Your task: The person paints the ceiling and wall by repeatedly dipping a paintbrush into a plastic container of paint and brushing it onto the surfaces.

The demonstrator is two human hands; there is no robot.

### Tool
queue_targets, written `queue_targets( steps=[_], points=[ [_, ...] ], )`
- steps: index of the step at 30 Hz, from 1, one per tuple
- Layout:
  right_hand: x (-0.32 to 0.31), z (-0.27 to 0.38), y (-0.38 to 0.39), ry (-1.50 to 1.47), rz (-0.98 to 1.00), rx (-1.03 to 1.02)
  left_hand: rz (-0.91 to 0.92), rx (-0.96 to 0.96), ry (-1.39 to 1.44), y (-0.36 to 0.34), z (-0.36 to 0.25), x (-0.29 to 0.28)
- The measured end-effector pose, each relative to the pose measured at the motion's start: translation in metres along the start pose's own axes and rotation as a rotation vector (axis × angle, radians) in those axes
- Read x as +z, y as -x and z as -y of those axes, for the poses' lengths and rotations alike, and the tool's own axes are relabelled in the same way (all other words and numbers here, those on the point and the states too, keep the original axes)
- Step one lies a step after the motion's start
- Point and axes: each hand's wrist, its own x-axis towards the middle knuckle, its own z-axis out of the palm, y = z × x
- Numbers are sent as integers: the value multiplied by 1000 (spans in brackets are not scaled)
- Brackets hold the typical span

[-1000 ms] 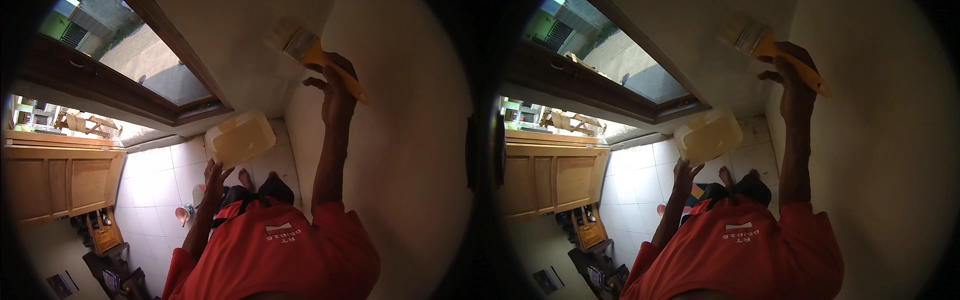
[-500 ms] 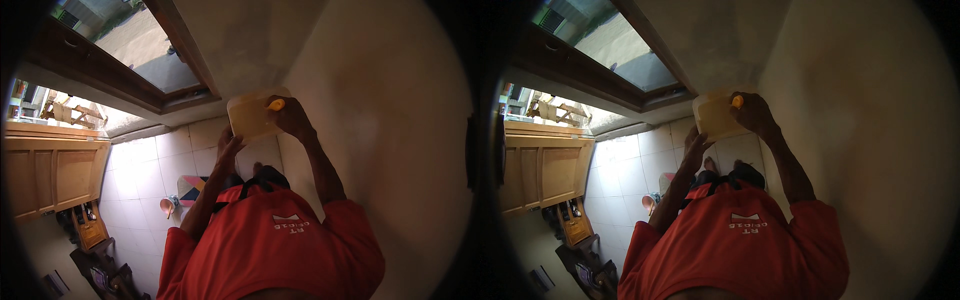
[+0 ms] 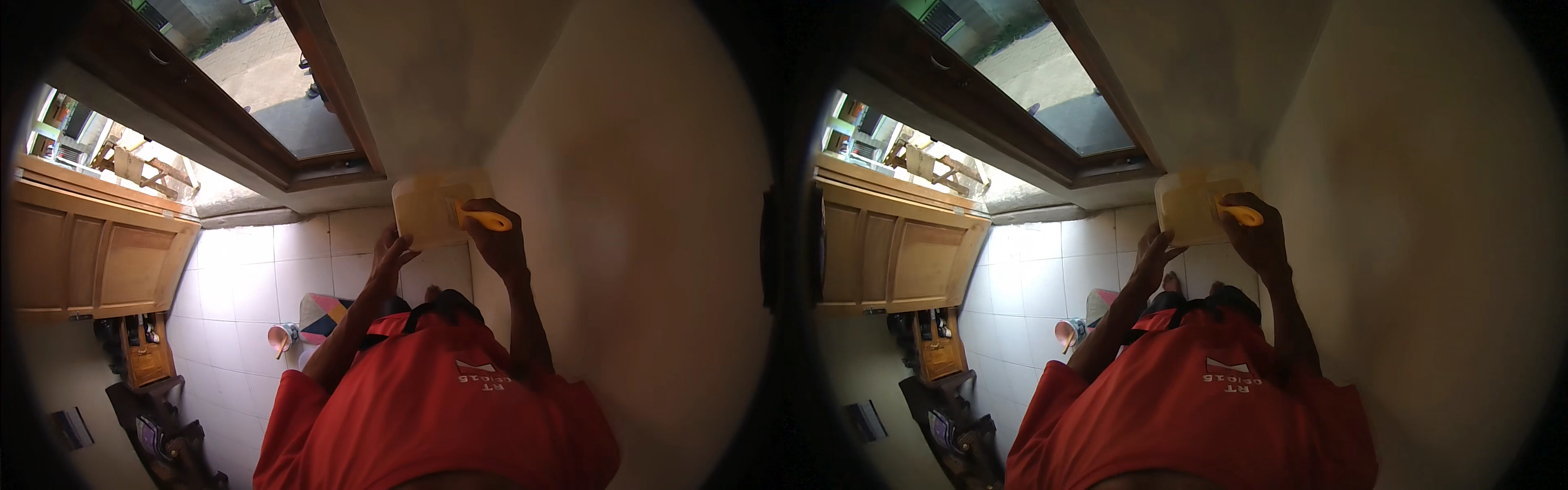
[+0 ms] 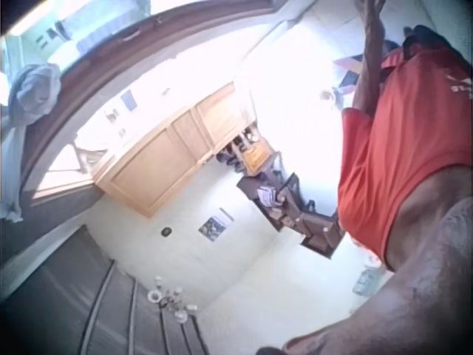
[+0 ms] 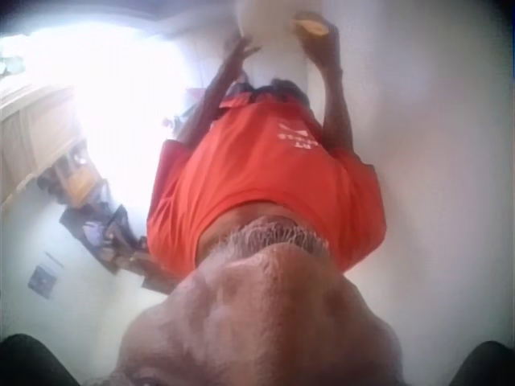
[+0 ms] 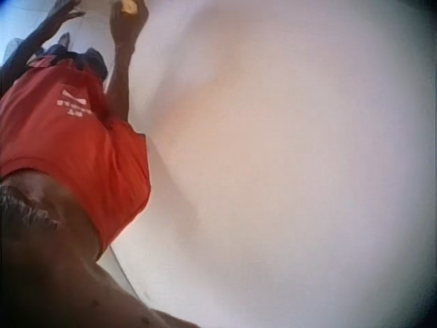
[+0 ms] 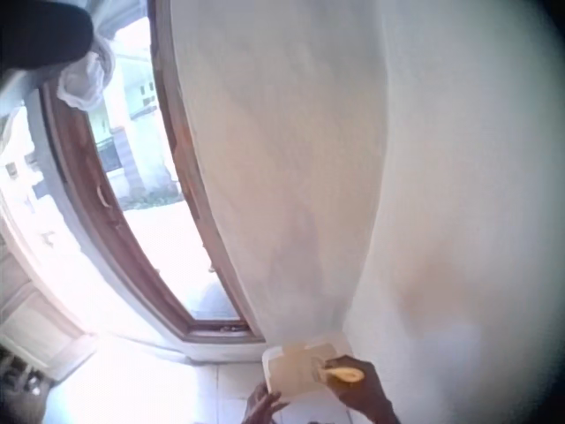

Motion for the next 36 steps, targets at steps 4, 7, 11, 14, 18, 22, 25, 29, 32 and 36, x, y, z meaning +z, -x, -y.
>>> queue_targets(
  steps=[4,7,11,14,18,22,25,29,32,36],
  points=[
    [-8,-28,3,-290,1,215,49,17,10,0,8,-4],
    [-14,-47,9,-697,-118,260,21,21,35,-4,12,-8],
    [-11,-72,16,-958,-186,330,9,38,48,-10,11,-9],
    [-8,-84,16,-1100,-148,351,-5,49,63,-14,7,-10],
    [-10,-81,4,-1210,-100,340,15,67,116,-22,4,-14],
    [-18,-54,-15,-1158,-81,157,23,86,86,-24,-1,-20],
    [-23,-21,-34,-1056,-120,39,-15,120,146,-16,-6,-23],
    [-38,21,-73,-770,-148,-223,39,130,139,-8,-7,-36],
    [-56,52,-108,-235,-77,-578,-33,110,134,-2,-2,-49],
    [-72,106,-157,157,-184,-863,-8,99,152,4,4,-65]
  ],
)
